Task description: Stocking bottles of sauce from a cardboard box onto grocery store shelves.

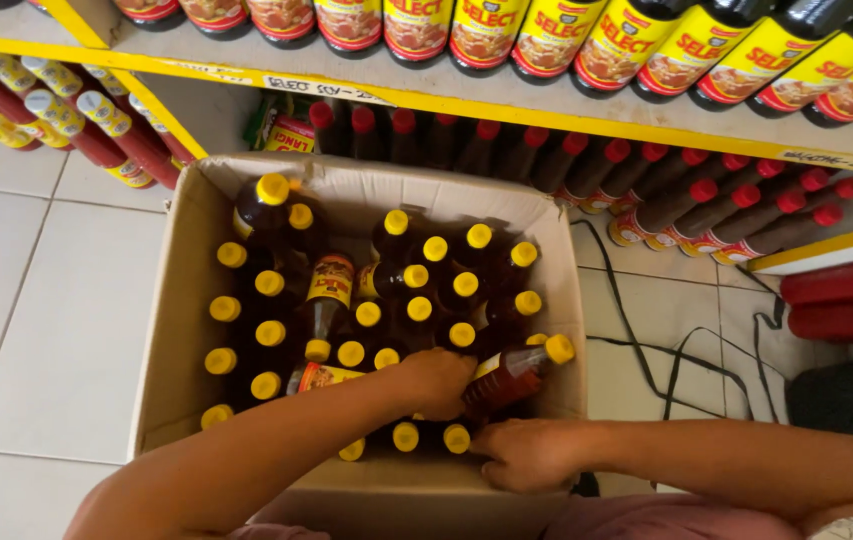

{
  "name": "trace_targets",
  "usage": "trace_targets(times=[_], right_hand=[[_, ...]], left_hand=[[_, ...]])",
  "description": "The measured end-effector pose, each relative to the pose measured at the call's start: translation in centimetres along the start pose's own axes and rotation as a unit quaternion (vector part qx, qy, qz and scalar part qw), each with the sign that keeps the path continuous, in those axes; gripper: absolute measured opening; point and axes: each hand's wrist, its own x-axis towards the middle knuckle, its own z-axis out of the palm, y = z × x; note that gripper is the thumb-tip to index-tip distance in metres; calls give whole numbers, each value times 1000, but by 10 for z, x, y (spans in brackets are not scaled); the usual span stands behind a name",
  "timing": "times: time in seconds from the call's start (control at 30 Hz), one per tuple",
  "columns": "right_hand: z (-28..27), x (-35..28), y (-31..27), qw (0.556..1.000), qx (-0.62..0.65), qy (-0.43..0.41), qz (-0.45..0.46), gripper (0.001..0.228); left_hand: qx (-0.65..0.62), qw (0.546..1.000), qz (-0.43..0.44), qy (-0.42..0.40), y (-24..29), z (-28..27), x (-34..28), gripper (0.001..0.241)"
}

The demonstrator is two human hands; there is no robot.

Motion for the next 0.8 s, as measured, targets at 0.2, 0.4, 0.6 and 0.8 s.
trace_targets(times=[0.2,0.4,0.6,0.8], right_hand=[[38,36,55,904,419,76,36,39],[55,55,82,714,696,55,56,25],[61,55,73,645,755,101,70,33],[71,50,69,673,715,176,69,40]], left_hand=[[48,998,-22,29,4,9,11,57],[90,994,-59,37,12,23,13,70],[33,995,-61,69,13,17,7,76],[-43,992,0,117,-2,26,-3,68]])
